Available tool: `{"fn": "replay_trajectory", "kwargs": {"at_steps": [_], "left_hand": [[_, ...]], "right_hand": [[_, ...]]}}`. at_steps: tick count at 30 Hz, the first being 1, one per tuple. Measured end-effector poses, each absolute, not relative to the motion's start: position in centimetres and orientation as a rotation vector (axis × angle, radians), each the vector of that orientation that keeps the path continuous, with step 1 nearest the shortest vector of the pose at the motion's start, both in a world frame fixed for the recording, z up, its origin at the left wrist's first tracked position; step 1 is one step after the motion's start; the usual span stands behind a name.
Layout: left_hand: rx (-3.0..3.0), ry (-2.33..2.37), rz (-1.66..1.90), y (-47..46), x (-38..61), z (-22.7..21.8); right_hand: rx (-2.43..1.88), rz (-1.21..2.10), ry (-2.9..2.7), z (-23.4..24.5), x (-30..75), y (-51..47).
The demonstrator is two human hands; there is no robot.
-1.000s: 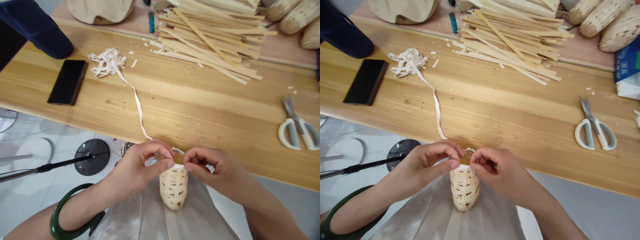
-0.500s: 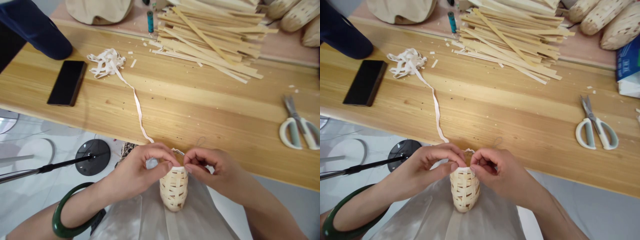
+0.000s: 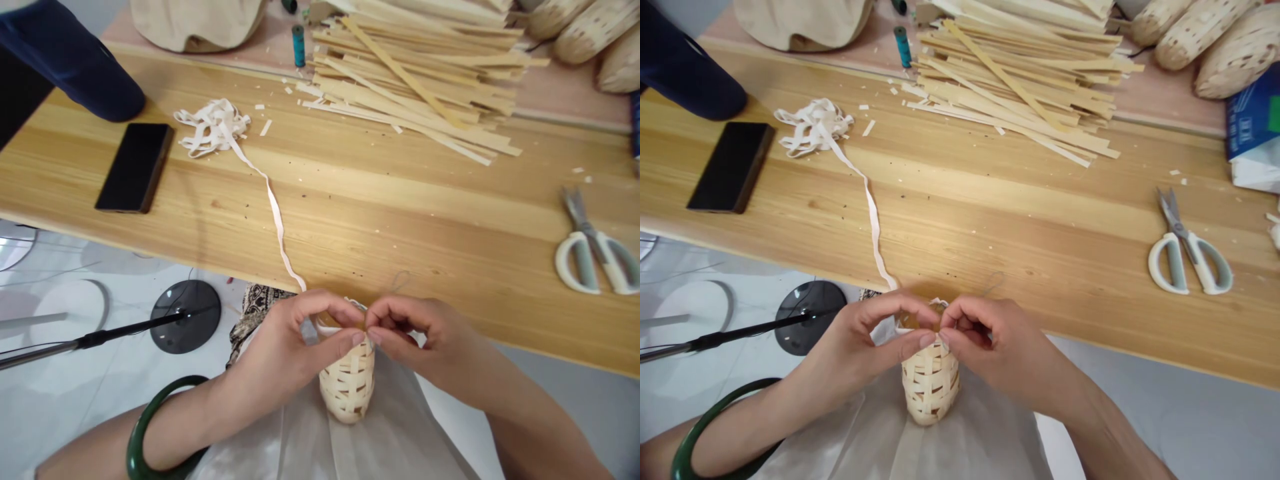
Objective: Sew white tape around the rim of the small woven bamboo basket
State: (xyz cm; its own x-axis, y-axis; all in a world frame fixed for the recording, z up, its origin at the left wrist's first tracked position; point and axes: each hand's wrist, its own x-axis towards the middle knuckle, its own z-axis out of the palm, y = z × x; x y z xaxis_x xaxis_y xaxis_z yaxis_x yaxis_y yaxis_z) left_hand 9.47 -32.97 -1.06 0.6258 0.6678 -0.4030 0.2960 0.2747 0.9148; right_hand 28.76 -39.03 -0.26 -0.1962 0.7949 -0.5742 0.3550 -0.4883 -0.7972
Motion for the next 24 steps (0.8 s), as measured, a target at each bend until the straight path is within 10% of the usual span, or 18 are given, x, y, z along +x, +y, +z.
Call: {"fn": "replay_trajectory", "kwargs": {"at_steps": [24], "left_hand": [[1.226,0.768,0.303,-32.9,7.7,-1.8]], "right_hand": [[-1.967,1.086,-1.465,1.1,33.5,-41.0]]}}
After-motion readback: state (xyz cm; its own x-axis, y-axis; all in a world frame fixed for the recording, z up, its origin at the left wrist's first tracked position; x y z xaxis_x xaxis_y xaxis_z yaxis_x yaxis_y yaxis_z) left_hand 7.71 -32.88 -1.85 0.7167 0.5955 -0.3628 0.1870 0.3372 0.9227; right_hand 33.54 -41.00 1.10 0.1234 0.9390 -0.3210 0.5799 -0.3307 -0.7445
